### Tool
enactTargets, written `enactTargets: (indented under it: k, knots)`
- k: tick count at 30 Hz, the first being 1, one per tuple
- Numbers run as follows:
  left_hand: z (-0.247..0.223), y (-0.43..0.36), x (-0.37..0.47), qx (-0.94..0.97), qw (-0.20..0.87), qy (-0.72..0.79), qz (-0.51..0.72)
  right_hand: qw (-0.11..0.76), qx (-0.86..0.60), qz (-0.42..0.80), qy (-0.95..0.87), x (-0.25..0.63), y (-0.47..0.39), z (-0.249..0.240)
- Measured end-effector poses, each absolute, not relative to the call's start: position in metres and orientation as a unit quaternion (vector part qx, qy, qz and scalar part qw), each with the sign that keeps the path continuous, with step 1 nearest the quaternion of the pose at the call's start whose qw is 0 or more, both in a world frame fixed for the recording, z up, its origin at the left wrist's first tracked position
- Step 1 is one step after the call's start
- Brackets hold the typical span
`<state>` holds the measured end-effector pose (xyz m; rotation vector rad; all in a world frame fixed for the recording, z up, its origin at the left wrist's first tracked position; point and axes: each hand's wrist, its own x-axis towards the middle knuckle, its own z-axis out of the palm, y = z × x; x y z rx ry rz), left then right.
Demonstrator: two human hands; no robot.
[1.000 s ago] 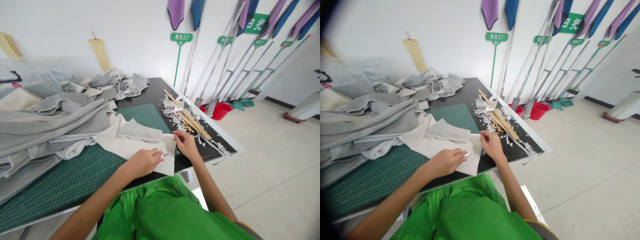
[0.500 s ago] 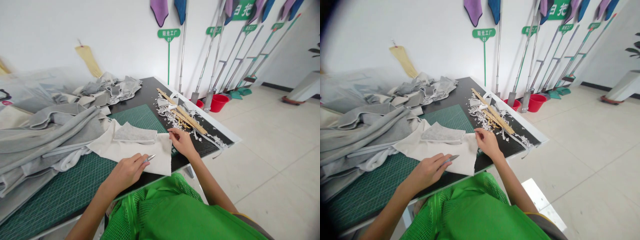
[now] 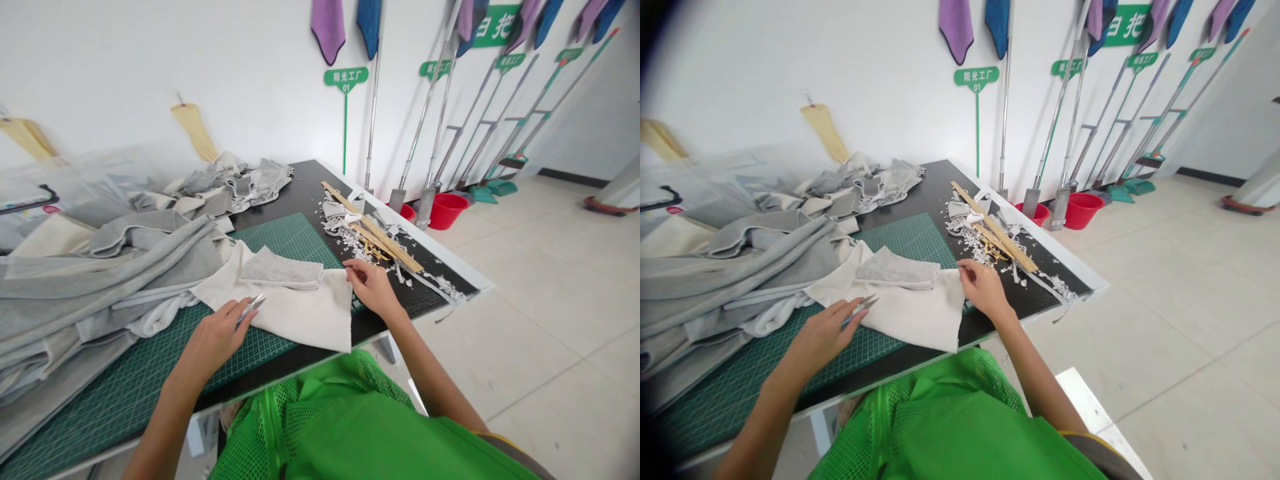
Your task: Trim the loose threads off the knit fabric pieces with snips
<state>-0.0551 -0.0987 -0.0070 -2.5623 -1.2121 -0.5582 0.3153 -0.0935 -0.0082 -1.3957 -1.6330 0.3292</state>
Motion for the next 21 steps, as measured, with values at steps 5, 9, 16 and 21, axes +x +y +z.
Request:
enactTargets:
  k: [5,9,16,21]
  knots:
    - [-0.008,-0.093,-0.077,-0.868,0.15,-0.436,-0.186,0.461,-0.568,0.136,-0.668,0.315,-0.093,-0.008]
    - [-0.007,-0.089,-0.086,-0.851,0.175,-0.457,-0.192,0.459,-0.569,0.137,-0.668,0.315,-0.093,-0.007]
    - [0.001,-0.082,-0.097,-0.852,0.177,-0.455,-0.188,0.455,-0.571,0.137,-0.669,0.315,-0.094,-0.007]
    - [0.009,-0.093,-0.082,-0.861,0.154,-0.431,-0.223,0.456,-0.572,0.139,-0.667,0.315,-0.094,-0.006]
